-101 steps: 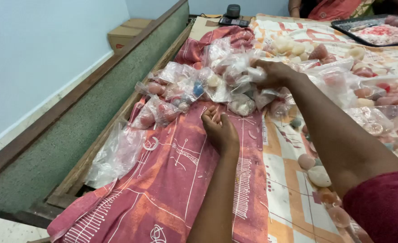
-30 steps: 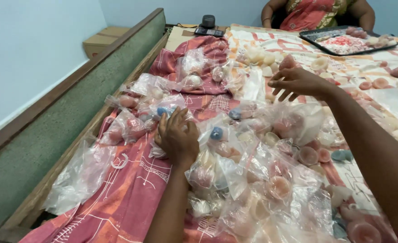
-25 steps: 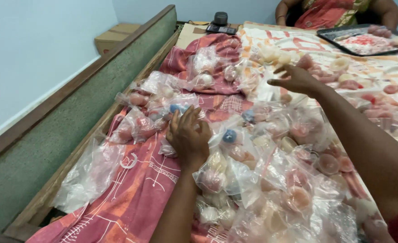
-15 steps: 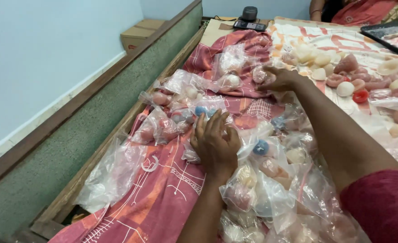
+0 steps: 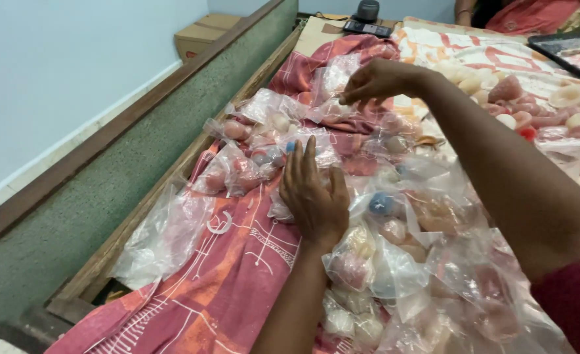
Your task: Packaging and sealing small colored wax items into plastic bags.
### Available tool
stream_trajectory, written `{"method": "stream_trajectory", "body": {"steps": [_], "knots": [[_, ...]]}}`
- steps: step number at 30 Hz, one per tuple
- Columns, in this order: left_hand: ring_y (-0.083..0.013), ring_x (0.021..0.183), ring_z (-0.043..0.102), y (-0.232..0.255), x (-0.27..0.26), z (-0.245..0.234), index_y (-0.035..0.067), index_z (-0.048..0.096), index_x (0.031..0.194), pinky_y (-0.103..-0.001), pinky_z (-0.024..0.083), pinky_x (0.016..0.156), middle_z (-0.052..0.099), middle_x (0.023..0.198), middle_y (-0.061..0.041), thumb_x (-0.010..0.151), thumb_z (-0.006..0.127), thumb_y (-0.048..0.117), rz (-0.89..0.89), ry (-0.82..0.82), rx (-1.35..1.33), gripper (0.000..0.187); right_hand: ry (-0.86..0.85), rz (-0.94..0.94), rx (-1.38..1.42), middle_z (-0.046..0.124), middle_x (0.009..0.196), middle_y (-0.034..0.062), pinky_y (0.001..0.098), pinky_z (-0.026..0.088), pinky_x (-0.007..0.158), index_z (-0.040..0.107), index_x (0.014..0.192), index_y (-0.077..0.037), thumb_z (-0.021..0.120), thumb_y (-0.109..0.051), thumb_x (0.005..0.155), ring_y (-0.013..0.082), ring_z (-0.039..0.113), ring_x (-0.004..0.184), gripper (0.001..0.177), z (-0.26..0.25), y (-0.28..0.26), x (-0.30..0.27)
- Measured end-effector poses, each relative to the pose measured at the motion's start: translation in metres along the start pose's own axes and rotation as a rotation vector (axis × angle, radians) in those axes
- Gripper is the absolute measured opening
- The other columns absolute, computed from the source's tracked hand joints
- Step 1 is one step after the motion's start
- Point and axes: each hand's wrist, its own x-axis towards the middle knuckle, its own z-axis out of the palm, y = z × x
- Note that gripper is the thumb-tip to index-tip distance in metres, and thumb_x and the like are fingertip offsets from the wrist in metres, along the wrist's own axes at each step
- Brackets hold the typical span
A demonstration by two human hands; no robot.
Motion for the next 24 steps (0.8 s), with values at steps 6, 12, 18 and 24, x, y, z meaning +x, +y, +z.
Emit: {"method": "stream_trajectory", "body": {"steps": [6, 12, 18, 24], "knots": [[-0.0426, 0.152, 0.037, 0.007, 0.005, -0.008, 0.006, 0.037, 0.16, -0.057, 0.025, 0.122, 0.04, 0.162, -0.027, 0.104, 0.052, 0.036, -0.028, 0.067, -0.071, 0.065, 0.521, 0.129, -0.352, 0.039, 0.153, 0.0251, 0.0709, 0.032, 0.106, 0.051, 0.15, -0.034, 0.076, -0.074, 0.076, 0.0538, 0.04, 0.136, 0.088, 0.047, 0.001, 0.096], [-0.0431, 0.157, 0.036, 0.001, 0.008, -0.004, 0.005, 0.034, 0.162, -0.056, 0.025, 0.129, 0.039, 0.165, -0.027, 0.11, 0.047, 0.038, -0.035, 0.107, -0.218, 0.063, 0.354, 0.174, -0.365, 0.049, 0.149, 0.0182, 0.0586, 0.045, 0.105, 0.066, 0.134, -0.034, 0.076, -0.063, 0.081, 0.0456, 0.054, 0.125, 0.061, 0.078, 0.056, 0.13], [-0.0444, 0.161, 0.028, 0.002, 0.008, -0.002, 0.001, 0.026, 0.164, -0.055, 0.022, 0.131, 0.028, 0.17, -0.029, 0.113, 0.041, 0.042, -0.052, 0.2, -0.245, 0.068, -0.341, -0.005, 0.202, 0.073, 0.104, 0.0113, 0.0467, 0.056, 0.085, 0.077, 0.123, -0.009, 0.081, -0.046, 0.079, 0.0255, 0.069, 0.093, 0.058, 0.04, 0.0, 0.063], [-0.0402, 0.161, 0.027, -0.014, 0.029, 0.0, -0.003, 0.022, 0.163, -0.049, 0.025, 0.131, 0.024, 0.171, -0.028, 0.114, 0.036, 0.043, -0.2, 0.375, -0.479, 0.07, 0.135, 0.02, -0.066, 0.075, 0.116, 0.018, 0.0501, 0.055, 0.098, 0.068, 0.124, -0.004, 0.073, -0.071, 0.08, 0.0347, 0.074, 0.107, 0.081, 0.042, -0.044, 0.092]]}}
